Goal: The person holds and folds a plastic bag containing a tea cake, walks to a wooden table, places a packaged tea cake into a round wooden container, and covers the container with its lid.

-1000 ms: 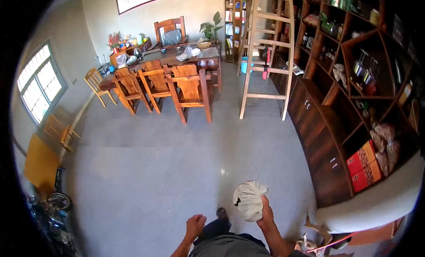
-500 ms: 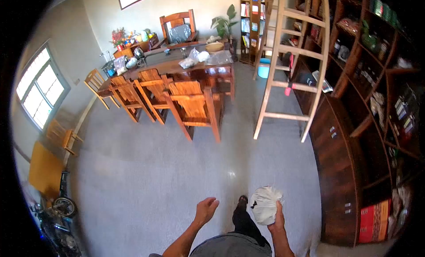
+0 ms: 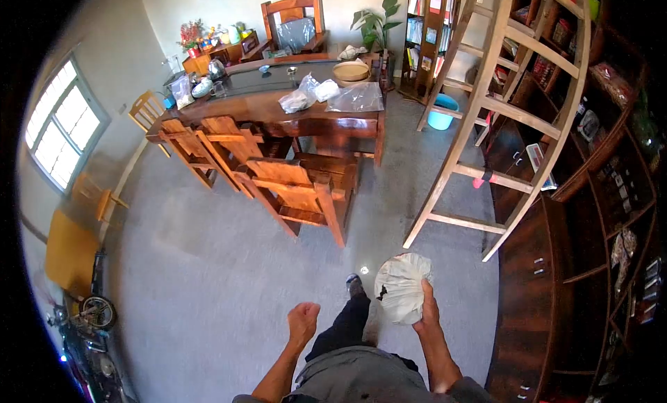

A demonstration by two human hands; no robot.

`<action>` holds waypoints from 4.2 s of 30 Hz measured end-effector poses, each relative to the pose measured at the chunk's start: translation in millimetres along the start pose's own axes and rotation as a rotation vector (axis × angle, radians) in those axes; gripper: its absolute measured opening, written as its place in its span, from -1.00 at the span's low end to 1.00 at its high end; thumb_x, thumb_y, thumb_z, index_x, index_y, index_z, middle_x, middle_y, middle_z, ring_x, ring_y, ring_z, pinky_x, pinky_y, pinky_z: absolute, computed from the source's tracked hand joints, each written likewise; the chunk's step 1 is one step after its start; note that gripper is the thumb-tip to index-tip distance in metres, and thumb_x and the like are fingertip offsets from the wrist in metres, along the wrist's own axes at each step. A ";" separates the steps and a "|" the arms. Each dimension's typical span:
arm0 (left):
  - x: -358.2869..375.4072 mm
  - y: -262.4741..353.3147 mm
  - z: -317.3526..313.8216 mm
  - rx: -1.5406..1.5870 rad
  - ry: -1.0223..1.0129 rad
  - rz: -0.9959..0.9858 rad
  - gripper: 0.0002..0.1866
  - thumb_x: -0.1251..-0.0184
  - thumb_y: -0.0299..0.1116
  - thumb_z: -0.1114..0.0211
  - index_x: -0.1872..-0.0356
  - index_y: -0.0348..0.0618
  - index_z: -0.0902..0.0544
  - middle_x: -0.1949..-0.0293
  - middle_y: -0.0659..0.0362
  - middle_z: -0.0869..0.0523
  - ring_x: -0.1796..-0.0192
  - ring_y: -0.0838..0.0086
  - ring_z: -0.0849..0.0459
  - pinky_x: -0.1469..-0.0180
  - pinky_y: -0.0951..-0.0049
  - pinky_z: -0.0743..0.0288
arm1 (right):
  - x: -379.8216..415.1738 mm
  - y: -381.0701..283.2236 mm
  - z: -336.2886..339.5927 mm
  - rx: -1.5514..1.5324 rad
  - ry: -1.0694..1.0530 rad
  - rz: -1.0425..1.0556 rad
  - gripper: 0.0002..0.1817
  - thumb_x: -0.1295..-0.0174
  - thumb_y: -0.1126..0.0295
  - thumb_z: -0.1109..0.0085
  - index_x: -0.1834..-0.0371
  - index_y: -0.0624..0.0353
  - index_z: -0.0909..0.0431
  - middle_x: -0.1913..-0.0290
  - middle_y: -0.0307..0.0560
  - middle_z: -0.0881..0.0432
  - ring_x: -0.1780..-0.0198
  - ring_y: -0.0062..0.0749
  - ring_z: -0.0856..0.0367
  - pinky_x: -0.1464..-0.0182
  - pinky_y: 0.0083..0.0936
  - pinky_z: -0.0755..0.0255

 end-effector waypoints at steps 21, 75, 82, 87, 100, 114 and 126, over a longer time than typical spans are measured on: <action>-400.8 243.3 -119.2 0.294 0.127 -0.243 -0.68 -0.30 -0.29 -0.39 0.09 -0.35 -0.69 0.44 0.06 -0.72 0.38 0.41 -0.66 0.27 0.37 -0.53 | -330.2 -171.2 -109.2 0.019 0.027 0.060 -0.33 -0.50 -0.01 0.02 -0.47 0.29 -0.28 -0.36 0.10 -0.50 -0.33 -0.10 -0.53 -0.40 -0.20 -0.39; -687.1 454.3 -153.3 -0.274 0.304 -0.507 -0.74 -0.17 -0.55 -0.30 0.08 -0.26 -0.65 0.23 0.00 -0.72 0.19 0.06 -0.73 0.15 0.19 -0.66 | -798.5 -309.8 -350.8 1.387 -0.810 -0.680 -0.53 -0.29 0.08 -0.31 -0.01 0.31 -0.71 0.11 -0.11 -0.78 0.12 -0.45 -0.71 0.03 -0.44 -0.57; -666.1 465.3 -190.1 -0.258 0.332 -0.527 -0.73 -0.23 -0.55 -0.31 0.04 -0.34 -0.66 0.23 -0.05 -0.74 0.28 0.07 -0.73 0.24 0.18 -0.66 | -816.1 -305.9 -351.3 1.375 -0.954 -0.496 -0.49 -0.30 0.05 -0.35 -0.01 0.34 -0.69 0.12 -0.14 -0.75 0.13 -0.52 -0.68 0.09 -0.47 -0.56; -652.0 458.6 -204.1 -0.344 0.310 -0.456 -0.67 -0.17 -0.58 -0.29 0.00 -0.27 -0.65 0.18 -0.02 -0.69 0.14 0.06 -0.71 0.13 0.21 -0.65 | -818.7 -306.0 -344.9 1.334 -0.855 -0.390 -0.53 -0.30 0.07 -0.35 0.04 0.33 -0.70 0.20 -0.15 -0.75 0.20 -0.52 -0.68 0.16 -0.51 -0.56; -650.4 435.2 -213.4 -0.403 0.551 -0.070 -0.82 -0.36 -0.48 -0.22 0.05 -0.15 -0.54 0.32 -0.02 -0.66 0.31 0.00 -0.70 0.28 0.05 -0.61 | -815.7 -281.9 -338.8 1.056 -0.817 -0.347 -0.51 -0.32 0.18 -0.31 -0.10 0.40 -0.57 0.04 -0.09 -0.69 0.07 -0.48 -0.65 0.00 -0.52 -0.53; -642.8 419.3 -232.2 -0.344 0.281 -0.110 -0.86 -0.32 -0.46 -0.21 0.13 -0.20 -0.55 0.40 -0.08 -0.62 0.25 -0.06 -0.69 0.18 -0.03 -0.58 | -847.7 -252.6 -290.6 1.129 -0.803 -0.243 -0.56 -0.30 0.15 -0.31 -0.03 0.32 -0.66 0.23 -0.10 -0.75 0.26 -0.52 -0.68 0.21 -0.47 -0.54; -668.2 503.0 -185.2 -0.355 0.454 -0.270 -0.77 -0.14 -0.42 -0.47 0.17 -0.17 -0.70 0.33 0.04 -0.71 0.29 0.14 -0.73 0.27 0.22 -0.60 | -821.5 -287.1 -337.3 0.914 -0.919 -0.527 -0.57 -0.33 0.17 -0.32 -0.06 0.32 -0.63 0.10 -0.11 -0.73 0.12 -0.49 -0.69 0.07 -0.47 -0.57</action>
Point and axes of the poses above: each hand's wrist, its own x-axis away from the middle knuckle, its own z-axis out of the back of the hand, y = z × x, the point moved 4 cm from there along -x, towards the middle knuckle
